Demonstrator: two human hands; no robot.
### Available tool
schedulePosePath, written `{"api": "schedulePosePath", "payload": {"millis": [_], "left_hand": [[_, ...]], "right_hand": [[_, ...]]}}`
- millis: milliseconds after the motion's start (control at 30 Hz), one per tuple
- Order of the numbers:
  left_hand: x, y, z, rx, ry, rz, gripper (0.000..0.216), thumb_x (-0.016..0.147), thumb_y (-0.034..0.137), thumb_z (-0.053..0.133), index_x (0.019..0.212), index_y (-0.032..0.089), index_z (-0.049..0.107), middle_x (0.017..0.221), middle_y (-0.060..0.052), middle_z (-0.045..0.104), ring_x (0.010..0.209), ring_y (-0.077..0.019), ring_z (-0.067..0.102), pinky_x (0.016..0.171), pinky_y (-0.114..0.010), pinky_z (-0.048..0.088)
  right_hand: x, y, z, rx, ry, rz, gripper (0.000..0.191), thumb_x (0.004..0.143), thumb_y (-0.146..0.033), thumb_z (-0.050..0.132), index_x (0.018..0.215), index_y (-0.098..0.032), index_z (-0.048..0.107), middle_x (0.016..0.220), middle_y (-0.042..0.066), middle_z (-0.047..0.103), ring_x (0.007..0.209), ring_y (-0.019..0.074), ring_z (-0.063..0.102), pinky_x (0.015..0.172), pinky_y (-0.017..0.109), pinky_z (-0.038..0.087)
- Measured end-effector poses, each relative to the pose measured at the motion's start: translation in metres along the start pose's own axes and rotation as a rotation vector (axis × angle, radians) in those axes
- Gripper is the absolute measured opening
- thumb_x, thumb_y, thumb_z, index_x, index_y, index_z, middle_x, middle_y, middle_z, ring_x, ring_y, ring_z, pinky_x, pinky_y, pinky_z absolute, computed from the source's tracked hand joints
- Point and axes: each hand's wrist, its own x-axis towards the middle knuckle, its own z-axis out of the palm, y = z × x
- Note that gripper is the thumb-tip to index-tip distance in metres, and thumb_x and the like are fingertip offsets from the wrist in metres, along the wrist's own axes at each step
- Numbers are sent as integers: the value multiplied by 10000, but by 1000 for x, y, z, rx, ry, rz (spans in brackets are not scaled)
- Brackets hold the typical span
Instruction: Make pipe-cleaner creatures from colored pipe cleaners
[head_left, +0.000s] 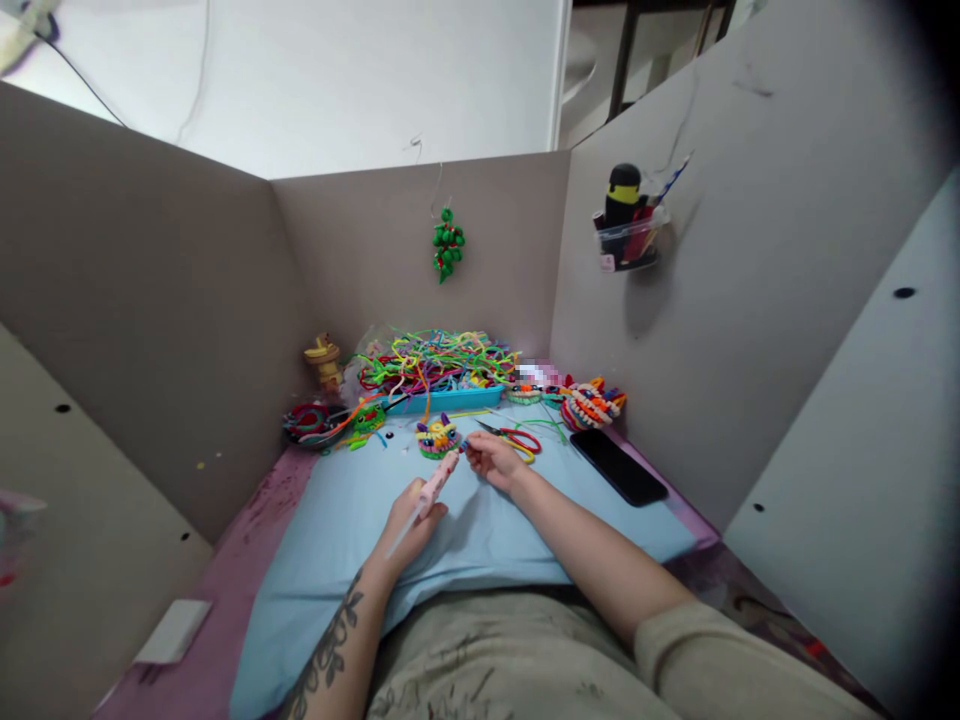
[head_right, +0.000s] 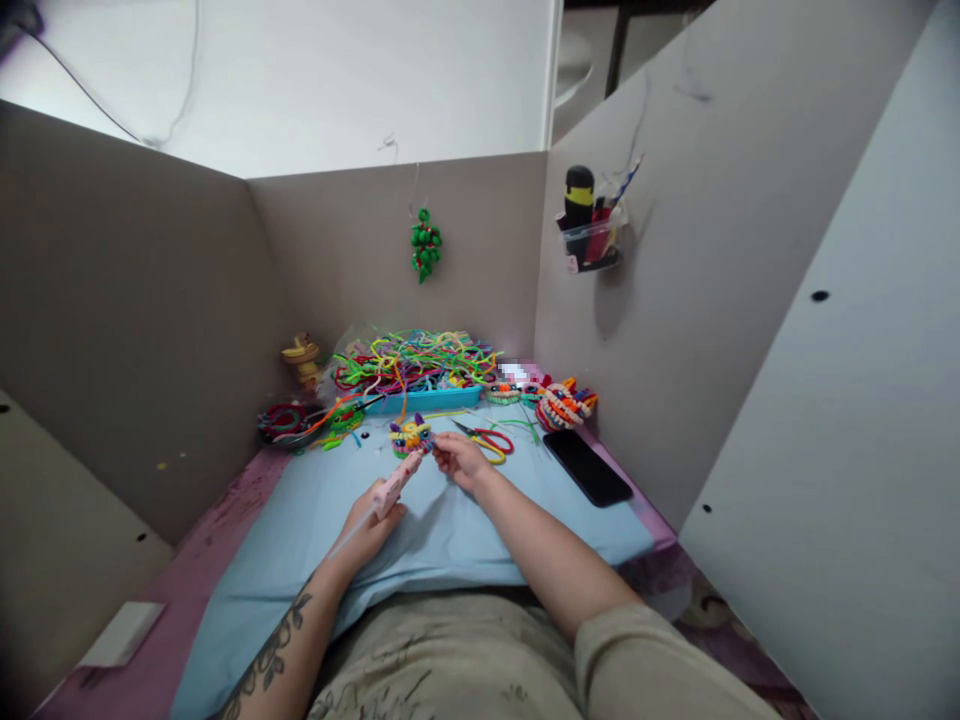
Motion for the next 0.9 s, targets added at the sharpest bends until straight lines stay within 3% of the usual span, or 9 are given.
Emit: {"api": "schedulePosePath", "payload": {"millis": [900], "left_hand": [[-1,-9,5,-3,-15,6,153,742,325,465,699,209,374,703,4,482,650,-140,473,607,-249,354]], "right_hand": [[2,0,-3,64,-15,18,174,574,-241,703,654,-179,561,499,-32,554,454,78,459,437,198,283]]}}
